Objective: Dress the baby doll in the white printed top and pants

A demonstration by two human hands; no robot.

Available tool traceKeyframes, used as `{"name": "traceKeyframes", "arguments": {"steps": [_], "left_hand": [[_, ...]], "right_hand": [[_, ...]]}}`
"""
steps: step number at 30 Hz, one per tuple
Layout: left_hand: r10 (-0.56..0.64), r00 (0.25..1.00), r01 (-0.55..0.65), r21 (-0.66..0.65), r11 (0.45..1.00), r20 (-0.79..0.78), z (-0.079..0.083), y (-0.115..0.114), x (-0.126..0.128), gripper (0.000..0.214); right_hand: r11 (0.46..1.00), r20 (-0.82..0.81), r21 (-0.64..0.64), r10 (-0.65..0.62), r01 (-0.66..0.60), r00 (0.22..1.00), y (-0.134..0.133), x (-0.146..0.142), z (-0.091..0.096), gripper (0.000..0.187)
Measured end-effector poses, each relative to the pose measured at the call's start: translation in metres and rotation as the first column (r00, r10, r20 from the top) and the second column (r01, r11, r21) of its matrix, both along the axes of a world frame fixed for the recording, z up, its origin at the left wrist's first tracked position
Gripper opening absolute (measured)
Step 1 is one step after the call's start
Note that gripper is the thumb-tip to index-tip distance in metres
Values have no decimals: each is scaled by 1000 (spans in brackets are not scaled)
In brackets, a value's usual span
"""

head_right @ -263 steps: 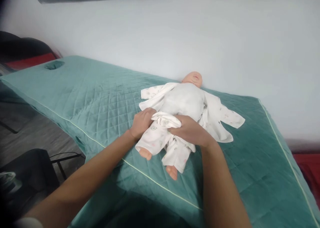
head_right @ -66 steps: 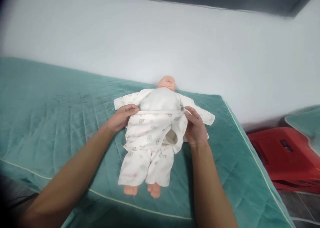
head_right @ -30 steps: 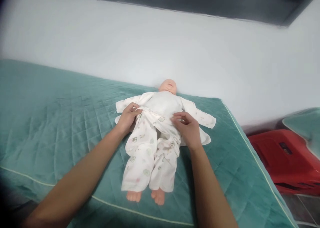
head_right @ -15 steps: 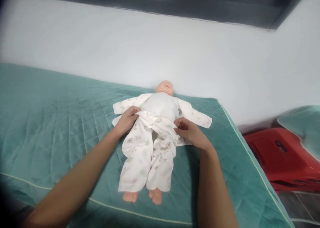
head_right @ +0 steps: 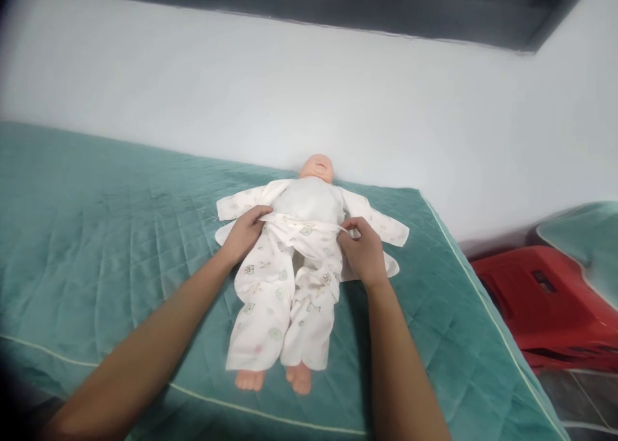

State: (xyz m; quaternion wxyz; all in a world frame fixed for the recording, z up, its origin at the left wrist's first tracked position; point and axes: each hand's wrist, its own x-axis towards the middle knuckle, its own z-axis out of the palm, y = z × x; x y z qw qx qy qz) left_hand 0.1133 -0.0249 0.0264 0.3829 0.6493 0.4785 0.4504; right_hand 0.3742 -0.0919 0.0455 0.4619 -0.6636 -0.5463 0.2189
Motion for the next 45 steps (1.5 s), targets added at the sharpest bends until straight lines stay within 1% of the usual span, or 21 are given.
{"name": "traceKeyframes", "arguments": {"steps": [2, 4, 6, 9, 11, 15, 18, 21, 23, 25, 27, 29, 31, 33, 35, 37, 39, 42, 45], "left_hand": [[-8, 1000, 8, -11, 1000, 2, 0, 0, 0, 30], [-8, 1000, 8, -11, 1000, -10, -1, 1, 1, 27], [5, 1000, -5, -4, 1000, -31, -2, 3, 1, 25], [20, 998, -20, -2, 1000, -62, -4, 6, 1, 26], [2, 995, -4, -17, 1000, -103, -3, 7, 1, 24], [-100, 964, 96, -31, 995, -245, 3, 8, 0, 7], [-174, 911, 165, -55, 985, -374, 14, 16, 0, 4], [-304, 819, 243, -185, 952, -487, 27, 30, 0, 11], [-404, 767, 291, -292, 911, -498, 34, 38, 0, 18], [-470, 746, 331, -350, 876, -472, 36, 44, -1, 24], [-494, 754, 363, -353, 862, -432, 34, 46, -4, 26], [-494, 789, 388, -326, 862, -365, 28, 45, -6, 25], [-490, 832, 413, -301, 860, -260, 23, 42, -7, 26], [-486, 868, 440, -291, 850, -107, 19, 38, -6, 27], [-448, 893, 440, -310, 843, 47, 17, 33, -3, 28], [-404, 896, 444, -353, 823, 186, 15, 30, -1, 26], [-381, 874, 478, -392, 786, 301, 12, 29, 1, 26], [-375, 829, 537, -404, 740, 416, 8, 30, 2, 31], [-353, 816, 544, -404, 735, 457, 6, 30, 3, 34]], "right_hand": [[993, 57, 80, -90, 85, 994, 3, -4, -2, 12], [983, 119, 124, -150, 135, 982, 6, -7, -5, 12], [982, 159, 117, -168, 151, 973, 8, -8, -8, 13], [983, 187, 71, -180, 169, 966, 12, -7, -11, 16], [981, 197, 38, -194, 190, 961, 13, -5, -13, 18], [969, 221, -78, -213, 235, 952, 16, -3, -13, 19], [961, 221, -147, -199, 234, 955, 17, 0, -12, 19], [964, 172, -195, -148, 181, 974, 19, 5, -11, 19], [967, 77, -234, -82, 98, 994, 19, 8, -12, 20], [967, -60, -256, -6, -10, 998, 19, 10, -12, 20], [965, -222, -243, 47, -102, 974, 18, 10, -13, 21], [965, -388, -205, 74, -164, 919, 17, 9, -13, 23], [966, -505, -165, 92, -201, 858, 17, 8, -14, 25], [967, -566, -138, 101, -215, 818, 16, 8, -14, 28], [968, -610, -120, 102, -219, 786, 16, 9, -14, 30], [968, -658, -101, 106, -228, 745, 16, 10, -13, 31], [968, -694, -84, 115, -238, 710, 16, 10, -13, 32], [967, -728, -67, 122, -248, 674, 15, 10, -13, 31], [964, -748, -51, 137, -261, 650, 14, 11, -13, 29]]}}
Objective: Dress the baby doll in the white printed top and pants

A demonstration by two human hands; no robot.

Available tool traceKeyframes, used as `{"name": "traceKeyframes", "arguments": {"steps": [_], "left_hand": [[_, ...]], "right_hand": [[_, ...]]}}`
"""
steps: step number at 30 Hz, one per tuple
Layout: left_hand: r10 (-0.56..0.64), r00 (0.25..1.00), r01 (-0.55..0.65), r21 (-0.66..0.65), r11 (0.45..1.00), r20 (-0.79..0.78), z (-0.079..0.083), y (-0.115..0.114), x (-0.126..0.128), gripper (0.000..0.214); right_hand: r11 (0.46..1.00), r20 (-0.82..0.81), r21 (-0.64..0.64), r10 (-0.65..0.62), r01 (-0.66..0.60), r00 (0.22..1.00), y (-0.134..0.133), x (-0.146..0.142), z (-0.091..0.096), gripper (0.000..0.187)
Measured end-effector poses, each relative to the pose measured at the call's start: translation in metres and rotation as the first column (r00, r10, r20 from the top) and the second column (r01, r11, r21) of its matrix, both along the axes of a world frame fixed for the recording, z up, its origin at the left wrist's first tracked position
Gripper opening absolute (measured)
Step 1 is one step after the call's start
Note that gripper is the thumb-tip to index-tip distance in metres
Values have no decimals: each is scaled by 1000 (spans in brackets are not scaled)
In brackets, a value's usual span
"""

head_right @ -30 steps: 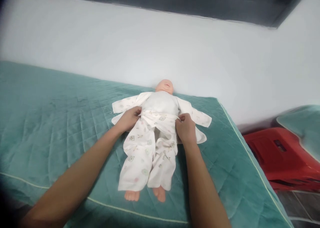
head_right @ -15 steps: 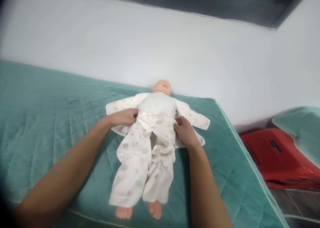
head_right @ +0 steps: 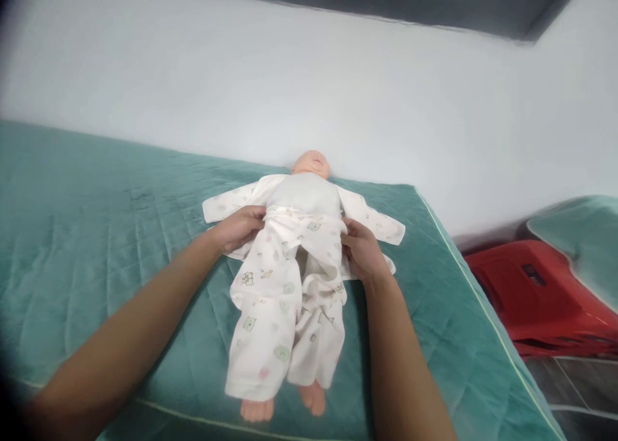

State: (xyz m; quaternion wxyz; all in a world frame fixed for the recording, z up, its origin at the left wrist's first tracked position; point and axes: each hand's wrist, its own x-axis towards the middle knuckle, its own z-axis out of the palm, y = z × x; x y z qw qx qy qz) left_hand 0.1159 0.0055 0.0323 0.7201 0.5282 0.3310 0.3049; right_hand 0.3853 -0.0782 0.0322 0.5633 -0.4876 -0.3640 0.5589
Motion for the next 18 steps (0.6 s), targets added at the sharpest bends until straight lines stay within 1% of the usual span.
{"name": "traceKeyframes", "arguments": {"steps": [6, 11, 14, 18], "left_hand": [[23, 999, -22, -27, 999, 42, 1, -3, -1, 37], [43, 999, -43, -1, 999, 17, -1, -4, -2, 34], [46, 999, -46, 43, 998, 5, -3, -4, 0, 34], [64, 996, -51, 186, 981, -66, -5, -4, 1, 31]], "right_hand": [[997, -39, 57, 59, -56, 998, 0, 8, -4, 24], [996, -36, 46, 83, -81, 996, 0, 11, -4, 23], [998, -10, 34, 50, -50, 999, 0, 7, -3, 21], [999, 85, 23, -51, 50, 995, 2, -1, -5, 21]]}}
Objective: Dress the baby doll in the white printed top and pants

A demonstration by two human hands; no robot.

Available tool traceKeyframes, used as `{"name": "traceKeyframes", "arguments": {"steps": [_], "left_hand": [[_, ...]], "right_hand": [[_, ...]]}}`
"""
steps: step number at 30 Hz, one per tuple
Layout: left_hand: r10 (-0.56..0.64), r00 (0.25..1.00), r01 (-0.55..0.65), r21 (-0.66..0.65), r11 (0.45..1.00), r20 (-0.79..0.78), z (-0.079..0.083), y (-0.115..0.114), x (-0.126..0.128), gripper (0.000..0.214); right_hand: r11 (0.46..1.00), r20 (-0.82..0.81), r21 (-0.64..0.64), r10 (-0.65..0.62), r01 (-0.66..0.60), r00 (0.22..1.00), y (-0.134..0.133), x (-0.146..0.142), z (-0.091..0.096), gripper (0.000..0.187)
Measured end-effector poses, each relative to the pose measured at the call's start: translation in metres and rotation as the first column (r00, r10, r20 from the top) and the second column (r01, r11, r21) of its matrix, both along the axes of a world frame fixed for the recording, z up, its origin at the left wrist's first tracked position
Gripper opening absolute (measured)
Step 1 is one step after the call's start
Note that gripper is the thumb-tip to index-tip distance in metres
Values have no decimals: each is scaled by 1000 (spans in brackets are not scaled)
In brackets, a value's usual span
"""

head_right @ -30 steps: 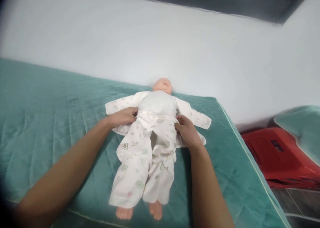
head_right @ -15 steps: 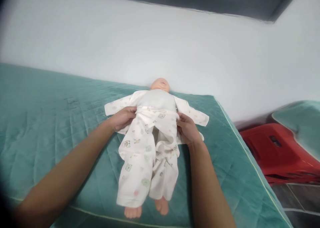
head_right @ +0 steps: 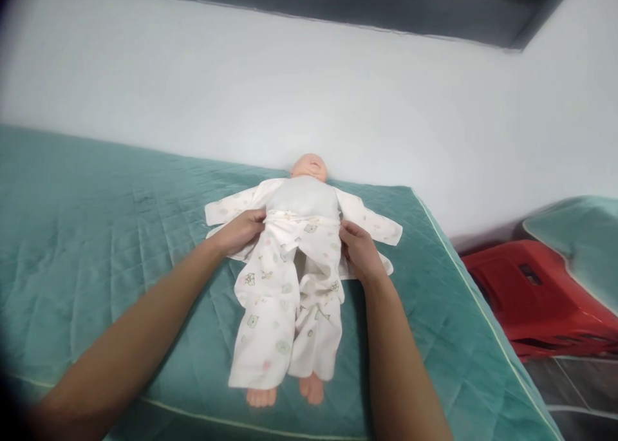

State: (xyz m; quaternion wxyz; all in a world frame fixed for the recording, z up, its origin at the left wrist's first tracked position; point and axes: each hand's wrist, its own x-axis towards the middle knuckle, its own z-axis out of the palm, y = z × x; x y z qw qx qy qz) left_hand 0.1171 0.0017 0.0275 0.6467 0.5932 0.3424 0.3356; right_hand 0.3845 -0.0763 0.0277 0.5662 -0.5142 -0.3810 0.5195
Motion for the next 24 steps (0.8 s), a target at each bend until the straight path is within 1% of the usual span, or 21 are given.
{"name": "traceKeyframes", "arguments": {"steps": [3, 5, 9, 12, 14, 16, 18, 20, 21, 24], "left_hand": [[35, 993, -24, 99, 995, -112, 1, 0, -1, 29], [54, 983, -29, 141, 990, -176, 1, 1, -2, 25], [81, 959, -19, 224, 974, -273, 3, 3, -5, 13], [124, 931, -21, 291, 957, -344, 9, 1, -9, 6], [110, 931, 3, 310, 951, -348, 14, -2, -12, 6], [87, 944, 21, 321, 947, -319, 18, -5, -15, 8], [106, 954, 0, 351, 936, -282, 21, -6, -16, 15], [184, 954, -66, 435, 898, -236, 21, -7, -15, 20], [231, 949, -98, 497, 862, -214, 21, -8, -14, 20], [323, 933, -133, 687, 715, -156, 18, -10, -9, 14]], "right_hand": [[998, 129, 24, -64, 61, 990, 2, -3, -5, 23], [996, 206, 50, -87, 79, 975, 3, -3, -8, 24], [990, 295, 88, -128, 106, 947, 4, -1, -10, 22], [973, 344, 153, -215, 171, 914, 4, 0, -6, 19], [949, 342, 221, -293, 227, 893, 2, -3, -2, 17], [917, 330, 289, -364, 274, 871, 0, -7, 4, 17], [901, 345, 342, -383, 266, 857, -4, -13, 9, 17], [904, 384, 383, -344, 190, 857, -7, -16, 13, 16], [904, 405, 404, -313, 139, 859, -8, -17, 14, 15], [887, 454, 461, -223, -13, 863, -7, -14, 15, 12]]}}
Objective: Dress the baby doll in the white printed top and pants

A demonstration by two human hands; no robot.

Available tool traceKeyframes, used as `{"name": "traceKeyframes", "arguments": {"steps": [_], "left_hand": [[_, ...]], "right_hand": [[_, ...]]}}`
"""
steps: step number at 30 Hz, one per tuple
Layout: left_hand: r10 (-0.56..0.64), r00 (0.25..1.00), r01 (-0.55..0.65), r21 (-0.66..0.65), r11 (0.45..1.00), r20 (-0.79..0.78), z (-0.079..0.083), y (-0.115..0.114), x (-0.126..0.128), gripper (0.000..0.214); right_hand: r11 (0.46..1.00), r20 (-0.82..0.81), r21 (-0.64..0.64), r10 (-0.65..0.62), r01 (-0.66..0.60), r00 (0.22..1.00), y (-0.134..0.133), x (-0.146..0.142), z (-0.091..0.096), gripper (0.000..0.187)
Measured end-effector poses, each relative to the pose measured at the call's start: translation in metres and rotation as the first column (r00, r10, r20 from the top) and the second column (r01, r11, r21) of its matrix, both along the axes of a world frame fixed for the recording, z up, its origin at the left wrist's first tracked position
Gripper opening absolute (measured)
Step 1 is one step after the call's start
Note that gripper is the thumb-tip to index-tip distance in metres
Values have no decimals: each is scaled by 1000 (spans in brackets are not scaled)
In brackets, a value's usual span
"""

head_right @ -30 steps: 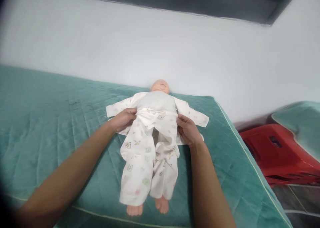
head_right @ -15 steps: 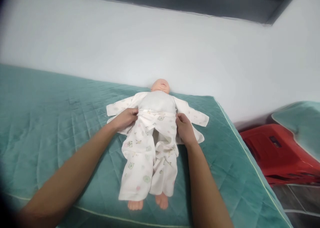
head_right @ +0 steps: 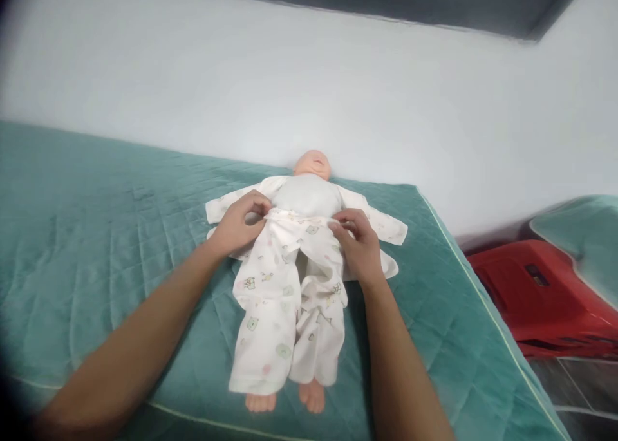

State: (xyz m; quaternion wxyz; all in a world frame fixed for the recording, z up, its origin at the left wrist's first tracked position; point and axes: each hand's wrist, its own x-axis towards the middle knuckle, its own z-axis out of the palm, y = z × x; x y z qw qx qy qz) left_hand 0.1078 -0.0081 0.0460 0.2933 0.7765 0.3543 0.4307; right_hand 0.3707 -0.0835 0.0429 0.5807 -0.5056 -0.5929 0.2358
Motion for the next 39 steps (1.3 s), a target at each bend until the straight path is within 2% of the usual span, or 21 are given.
{"name": "traceKeyframes", "arguments": {"steps": [2, 4, 11, 15, 18, 21, 24, 26, 30, 32, 33, 35, 39], "left_hand": [[2, 1000, 0, 109, 994, -16, -2, -1, 2, 16], [12, 1000, -8, 159, 987, -28, -4, -1, 4, 19], [-3, 1000, 5, 134, 991, -16, -4, -3, 12, 26], [19, 999, -20, -2, 1000, -40, -2, -1, 15, 25], [45, 999, -46, -135, 990, -9, -3, 5, 17, 25], [-3, 995, 25, -230, 973, 96, -6, 15, 19, 28], [-49, 979, 118, -350, 929, 200, -10, 26, 23, 29], [-59, 960, 181, -442, 879, 275, -12, 31, 27, 28], [-12, 918, 268, -601, 753, 395, -13, 38, 35, 24], [20, 911, 270, -631, 728, 412, -13, 38, 39, 24], [33, 915, 250, -630, 735, 402, -12, 38, 40, 24], [59, 937, 167, -589, 791, 345, -11, 36, 42, 26], [133, 977, -60, -384, 921, 167, -7, 29, 43, 25]], "right_hand": [[998, 48, 12, 61, -62, 997, 2, 4, 0, 12], [995, 110, -5, 97, -97, 989, 5, 8, 0, 15], [990, 358, -43, 141, -134, 923, 9, 12, 7, 21], [978, 435, -39, 203, -206, 877, 9, 9, 10, 18], [971, 441, -69, 234, -228, 866, 13, 6, 13, 25], [968, 437, -51, 243, -246, 866, 19, 5, 15, 30], [972, 440, -82, 235, -222, 866, 28, 6, 18, 34], [976, 440, -146, 208, -160, 873, 35, 6, 20, 35], [969, 404, -233, 171, -80, 899, 52, 7, 23, 37], [962, 365, -254, 191, -100, 911, 61, 8, 23, 38], [957, 341, -266, 205, -115, 918, 65, 9, 22, 39], [945, 280, -297, 224, -138, 933, 71, 11, 20, 40], [924, 116, -355, 194, -142, 974, 72, 13, 14, 42]]}}
